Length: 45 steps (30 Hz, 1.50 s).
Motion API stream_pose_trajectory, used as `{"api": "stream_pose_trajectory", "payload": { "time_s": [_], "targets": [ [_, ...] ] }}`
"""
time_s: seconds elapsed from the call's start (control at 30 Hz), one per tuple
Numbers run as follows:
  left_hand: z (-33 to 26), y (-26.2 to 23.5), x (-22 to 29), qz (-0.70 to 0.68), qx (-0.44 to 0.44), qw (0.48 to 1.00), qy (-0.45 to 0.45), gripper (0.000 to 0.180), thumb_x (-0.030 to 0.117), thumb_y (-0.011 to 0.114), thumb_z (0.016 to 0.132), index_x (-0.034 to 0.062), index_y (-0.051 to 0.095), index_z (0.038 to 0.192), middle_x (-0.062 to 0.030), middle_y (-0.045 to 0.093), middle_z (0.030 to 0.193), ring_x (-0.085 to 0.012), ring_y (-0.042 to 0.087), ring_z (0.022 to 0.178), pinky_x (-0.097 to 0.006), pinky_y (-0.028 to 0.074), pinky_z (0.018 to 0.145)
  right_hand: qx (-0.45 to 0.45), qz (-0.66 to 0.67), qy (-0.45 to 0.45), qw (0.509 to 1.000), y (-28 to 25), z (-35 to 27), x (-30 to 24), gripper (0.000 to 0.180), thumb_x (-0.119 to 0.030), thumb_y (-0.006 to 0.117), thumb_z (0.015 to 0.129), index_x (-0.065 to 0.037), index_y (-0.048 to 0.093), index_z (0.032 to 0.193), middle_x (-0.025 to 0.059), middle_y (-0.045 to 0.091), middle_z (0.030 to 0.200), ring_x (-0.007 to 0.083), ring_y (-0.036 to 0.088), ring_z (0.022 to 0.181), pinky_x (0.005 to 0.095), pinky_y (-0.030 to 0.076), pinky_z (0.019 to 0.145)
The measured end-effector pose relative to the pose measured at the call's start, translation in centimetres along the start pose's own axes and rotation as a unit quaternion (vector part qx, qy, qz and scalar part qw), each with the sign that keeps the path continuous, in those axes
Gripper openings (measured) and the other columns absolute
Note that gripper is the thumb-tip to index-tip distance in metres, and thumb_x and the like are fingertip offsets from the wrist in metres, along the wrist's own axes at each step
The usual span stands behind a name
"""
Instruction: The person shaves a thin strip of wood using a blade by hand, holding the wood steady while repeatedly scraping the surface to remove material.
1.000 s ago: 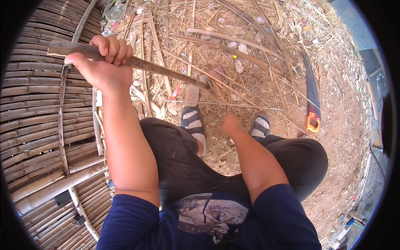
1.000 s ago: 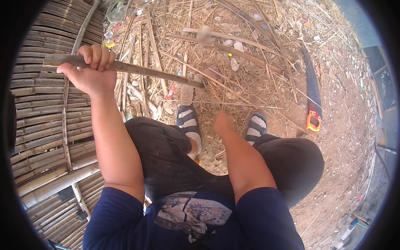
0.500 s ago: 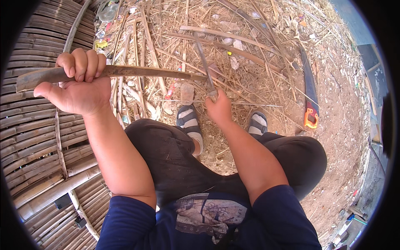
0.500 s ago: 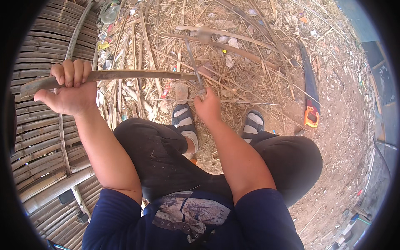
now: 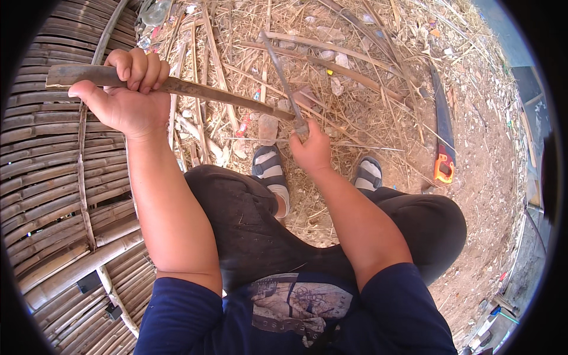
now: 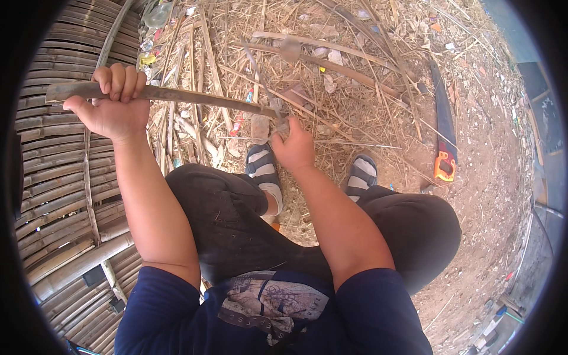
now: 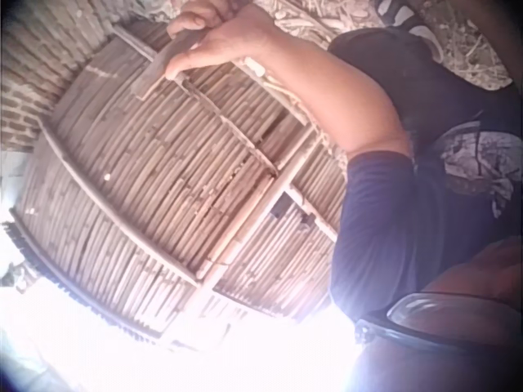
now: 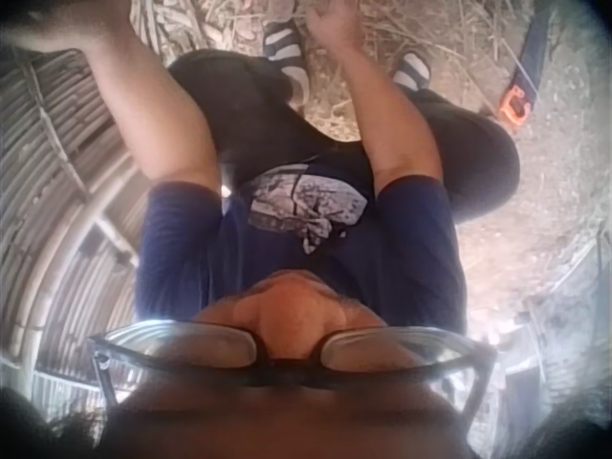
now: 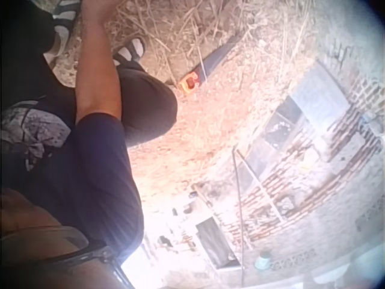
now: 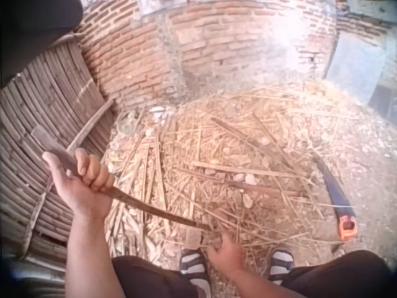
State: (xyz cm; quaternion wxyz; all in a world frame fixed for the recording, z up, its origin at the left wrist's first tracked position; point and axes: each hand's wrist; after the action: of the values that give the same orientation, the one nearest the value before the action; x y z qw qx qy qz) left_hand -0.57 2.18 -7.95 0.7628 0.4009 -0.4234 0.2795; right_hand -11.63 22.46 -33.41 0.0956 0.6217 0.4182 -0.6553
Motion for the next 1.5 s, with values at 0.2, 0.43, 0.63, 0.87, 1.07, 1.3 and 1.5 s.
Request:
{"api": "stream_pose_trajectory", "payload": {
  "time_s": [0.2, 0.43, 0.63, 0.87, 1.07, 1.3, 1.5],
  "targets": [
    [0.0, -0.2, -0.2, 0.009, 0.022, 1.000, 0.004, 0.082, 0.096, 0.044, 0.069, 0.0142, 0.035, 0.066, 0.0039, 0.025, 0.058, -0.0105, 0.019, 0.055, -0.027, 0.018, 0.052, -0.139, -0.160, 0.070, 0.975, 0.4, -1.5, 1.2, 0.041, -0.020, 0.068, 0.083, 0.000, 0.056, 0.117, 0.0293, 0.068, 0.095, 0.0455, 0.067, 0.092, 0.0526, 0.053, 0.083],
    [0.5, -1.5, 0.0, -0.001, 0.050, 0.999, 0.005, 0.082, 0.096, 0.042, 0.070, 0.0139, 0.034, 0.066, 0.0035, 0.025, 0.057, -0.0104, 0.019, 0.053, -0.026, 0.018, 0.051, -0.136, -0.149, 0.042, 0.978, -0.1, -1.2, 0.5, 0.038, -0.019, 0.068, 0.083, -0.002, 0.055, 0.115, 0.0286, 0.068, 0.093, 0.0458, 0.066, 0.092, 0.0527, 0.053, 0.082],
    [0.4, -1.2, -0.2, 0.001, 0.005, 1.000, 0.003, 0.083, 0.096, 0.040, 0.071, 0.0138, 0.035, 0.067, 0.0033, 0.025, 0.058, -0.0107, 0.019, 0.054, -0.027, 0.018, 0.052, -0.068, 0.022, -0.014, 0.997, -2.0, -0.4, -6.8, 0.034, -0.019, 0.068, 0.083, -0.002, 0.055, 0.110, 0.0273, 0.068, 0.092, 0.0462, 0.066, 0.089, 0.0527, 0.052, 0.077],
    [0.5, -1.0, -0.3, 0.003, 0.016, 1.000, 0.001, 0.083, 0.097, 0.042, 0.069, 0.0140, 0.035, 0.067, 0.0036, 0.025, 0.057, -0.0106, 0.019, 0.054, -0.027, 0.018, 0.052, -0.157, -0.156, 0.055, 0.974, 1.1, -1.6, 1.1, 0.036, -0.017, 0.069, 0.084, 0.000, 0.055, 0.112, 0.0266, 0.069, 0.098, 0.0453, 0.066, 0.096, 0.0522, 0.053, 0.082],
    [0.3, -1.2, -0.1, -0.005, 0.025, 1.000, 0.001, 0.082, 0.095, 0.046, 0.069, 0.0142, 0.035, 0.067, 0.0037, 0.026, 0.058, -0.0104, 0.020, 0.054, -0.027, 0.018, 0.052, -0.134, -0.102, 0.054, 0.984, -0.2, -0.9, -1.1, 0.036, -0.019, 0.068, 0.083, -0.003, 0.055, 0.113, 0.0254, 0.069, 0.096, 0.0453, 0.066, 0.092, 0.0527, 0.053, 0.079],
    [0.4, -0.9, -0.3, -0.010, -0.025, 1.000, -0.007, 0.082, 0.096, 0.041, 0.071, 0.0143, 0.036, 0.067, 0.0039, 0.026, 0.058, -0.0102, 0.020, 0.054, -0.027, 0.019, 0.052, -0.025, 0.027, -0.082, 0.996, -0.8, -0.3, -5.5, 0.038, -0.020, 0.069, 0.083, -0.004, 0.055, 0.115, 0.0261, 0.068, 0.094, 0.0463, 0.066, 0.089, 0.0532, 0.052, 0.076],
    [0.0, -0.4, -0.4, -0.001, -0.033, 0.999, -0.004, 0.082, 0.096, 0.038, 0.072, 0.0140, 0.037, 0.067, 0.0041, 0.028, 0.057, -0.0104, 0.022, 0.051, -0.027, 0.020, 0.052, -0.149, -0.165, 0.092, 0.971, 1.0, -1.1, 2.8, 0.045, -0.020, 0.069, 0.083, -0.001, 0.054, 0.121, 0.0264, 0.069, 0.102, 0.0437, 0.066, 0.099, 0.0508, 0.053, 0.086]
  ]
}}
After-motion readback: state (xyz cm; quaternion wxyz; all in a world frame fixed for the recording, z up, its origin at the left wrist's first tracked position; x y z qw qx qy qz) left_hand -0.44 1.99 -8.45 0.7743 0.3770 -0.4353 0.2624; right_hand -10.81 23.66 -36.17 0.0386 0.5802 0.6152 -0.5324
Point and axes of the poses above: each hand's wrist, its own z-axis towards the middle knuckle, its own y-axis out of the palm, x = y × z
